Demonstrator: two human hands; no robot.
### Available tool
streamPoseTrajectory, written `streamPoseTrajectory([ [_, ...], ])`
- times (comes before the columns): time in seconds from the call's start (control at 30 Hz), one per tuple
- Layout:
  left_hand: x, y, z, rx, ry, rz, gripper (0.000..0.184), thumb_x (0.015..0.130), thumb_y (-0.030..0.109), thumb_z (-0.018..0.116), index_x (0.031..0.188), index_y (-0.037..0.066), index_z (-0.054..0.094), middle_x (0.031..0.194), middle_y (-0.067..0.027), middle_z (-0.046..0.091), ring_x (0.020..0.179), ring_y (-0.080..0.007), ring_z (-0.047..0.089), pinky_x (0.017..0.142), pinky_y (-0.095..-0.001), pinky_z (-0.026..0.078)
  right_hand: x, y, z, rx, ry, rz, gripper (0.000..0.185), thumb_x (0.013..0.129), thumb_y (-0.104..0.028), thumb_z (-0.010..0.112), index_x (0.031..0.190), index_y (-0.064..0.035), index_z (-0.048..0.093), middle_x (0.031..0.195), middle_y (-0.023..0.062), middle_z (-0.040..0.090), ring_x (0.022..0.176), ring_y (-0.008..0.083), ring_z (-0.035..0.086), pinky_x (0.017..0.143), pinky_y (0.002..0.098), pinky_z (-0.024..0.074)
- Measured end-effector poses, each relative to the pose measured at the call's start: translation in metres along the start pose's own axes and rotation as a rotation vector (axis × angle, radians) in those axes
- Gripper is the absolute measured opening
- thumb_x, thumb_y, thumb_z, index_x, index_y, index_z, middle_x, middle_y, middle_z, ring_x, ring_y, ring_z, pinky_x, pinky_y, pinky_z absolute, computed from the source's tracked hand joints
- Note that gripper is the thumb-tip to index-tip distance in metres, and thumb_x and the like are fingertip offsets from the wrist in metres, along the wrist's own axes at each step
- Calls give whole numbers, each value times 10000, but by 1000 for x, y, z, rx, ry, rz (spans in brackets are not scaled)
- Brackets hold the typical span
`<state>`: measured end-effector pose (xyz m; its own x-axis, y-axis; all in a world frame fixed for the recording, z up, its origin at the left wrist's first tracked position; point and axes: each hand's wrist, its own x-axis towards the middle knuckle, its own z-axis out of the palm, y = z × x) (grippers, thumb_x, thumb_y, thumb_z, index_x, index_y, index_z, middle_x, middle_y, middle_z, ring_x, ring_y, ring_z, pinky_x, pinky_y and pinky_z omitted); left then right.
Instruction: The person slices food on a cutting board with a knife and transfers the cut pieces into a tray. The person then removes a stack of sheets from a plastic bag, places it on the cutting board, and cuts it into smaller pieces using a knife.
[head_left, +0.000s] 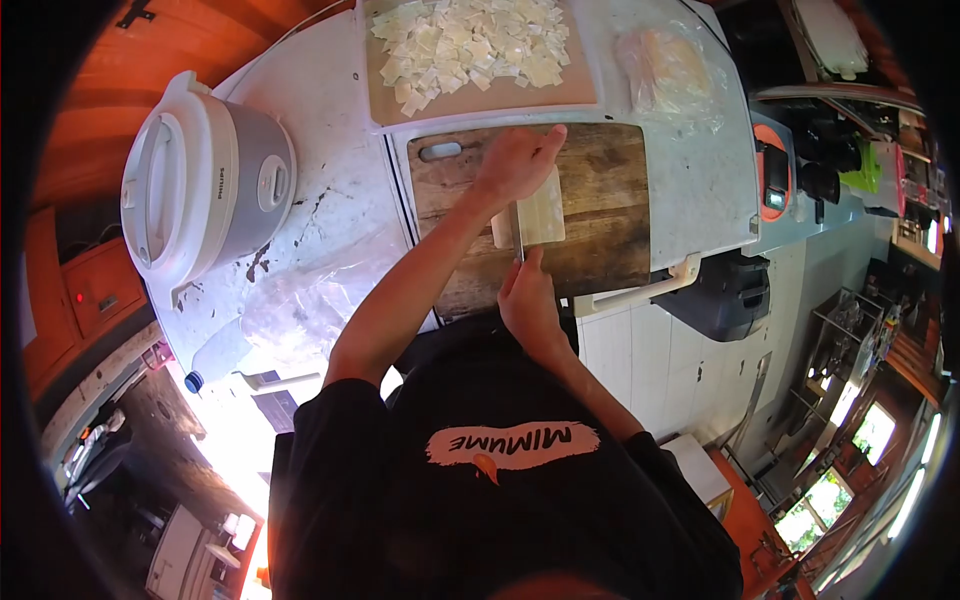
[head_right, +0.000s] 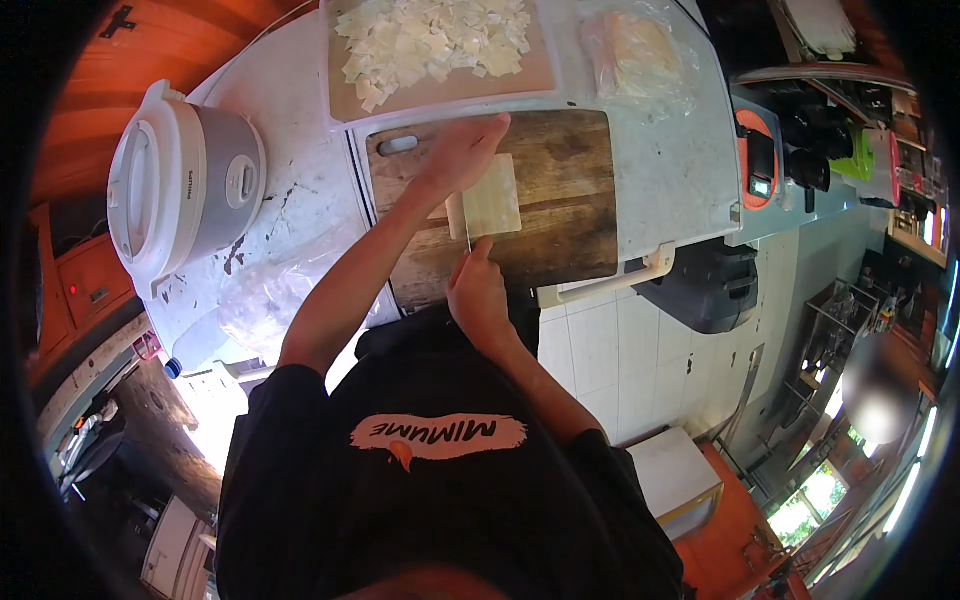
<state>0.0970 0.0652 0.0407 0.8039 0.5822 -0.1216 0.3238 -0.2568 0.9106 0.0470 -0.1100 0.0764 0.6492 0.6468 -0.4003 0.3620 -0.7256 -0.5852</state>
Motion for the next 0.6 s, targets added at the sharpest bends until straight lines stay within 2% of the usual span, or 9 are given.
streamPoseTrajectory([
  [0.1,3,0,0,-22,12,-3,644,998,487,372,635,-43,406,525,-160,279,497,-247,358,532,-434,329,-1,-2,0,-10,-17,10,166,948,-86,459,989,48,369,639,325,572,640,510,584,505,572,461],
  [0.2,7,0,7,27,21,-140,655,999,468,375,604,-51,436,495,-186,336,460,-300,375,518,-454,334,0,0,1,-5,-44,23,169,951,-92,468,970,36,359,615,315,563,626,505,584,481,564,454],
  [0.27,10,-4,16,115,152,-87,661,1008,441,351,585,-50,481,497,-231,407,447,-382,429,516,-490,345,3,-4,-3,-30,-67,36,183,947,-94,478,979,40,357,613,309,566,612,493,592,486,547,478],
  [0.33,8,-7,18,107,137,-100,654,1013,418,345,577,-46,495,519,-245,440,474,-409,462,525,-500,359,0,-2,-4,-61,-108,52,198,942,-96,488,989,43,355,612,303,570,599,480,600,490,530,502],
  [0.37,9,-7,16,104,133,-92,648,1017,395,338,569,-41,508,542,-258,474,501,-435,495,533,-509,372,0,0,-1,-44,-96,52,178,947,-91,485,973,28,355,610,296,563,605,487,589,480,544,469],
  [0.4,10,-6,15,108,123,-105,648,1017,395,338,569,-41,508,542,-258,474,501,-435,495,533,-509,372,1,1,2,-29,-83,50,161,952,-86,482,957,13,354,609,289,557,611,493,578,469,558,435],
  [0.5,11,-6,17,166,77,-147,632,1021,361,338,560,-39,501,556,-264,486,531,-451,512,547,-518,391,4,-1,-1,18,-103,69,160,946,-75,493,956,4,354,612,282,557,606,488,575,468,555,431],
  [0.57,14,-8,18,152,123,-117,583,980,284,435,465,25,522,505,-223,517,488,-429,551,505,-520,469,6,-1,-3,29,-122,81,160,943,-70,496,951,2,353,607,279,553,599,485,573,465,553,430],
  [0.6,14,-9,18,148,111,-127,583,980,284,435,465,25,522,505,-223,517,488,-429,551,505,-520,469,7,-2,-4,41,-130,79,160,940,-64,499,947,1,352,601,277,550,592,482,570,462,552,428],
])
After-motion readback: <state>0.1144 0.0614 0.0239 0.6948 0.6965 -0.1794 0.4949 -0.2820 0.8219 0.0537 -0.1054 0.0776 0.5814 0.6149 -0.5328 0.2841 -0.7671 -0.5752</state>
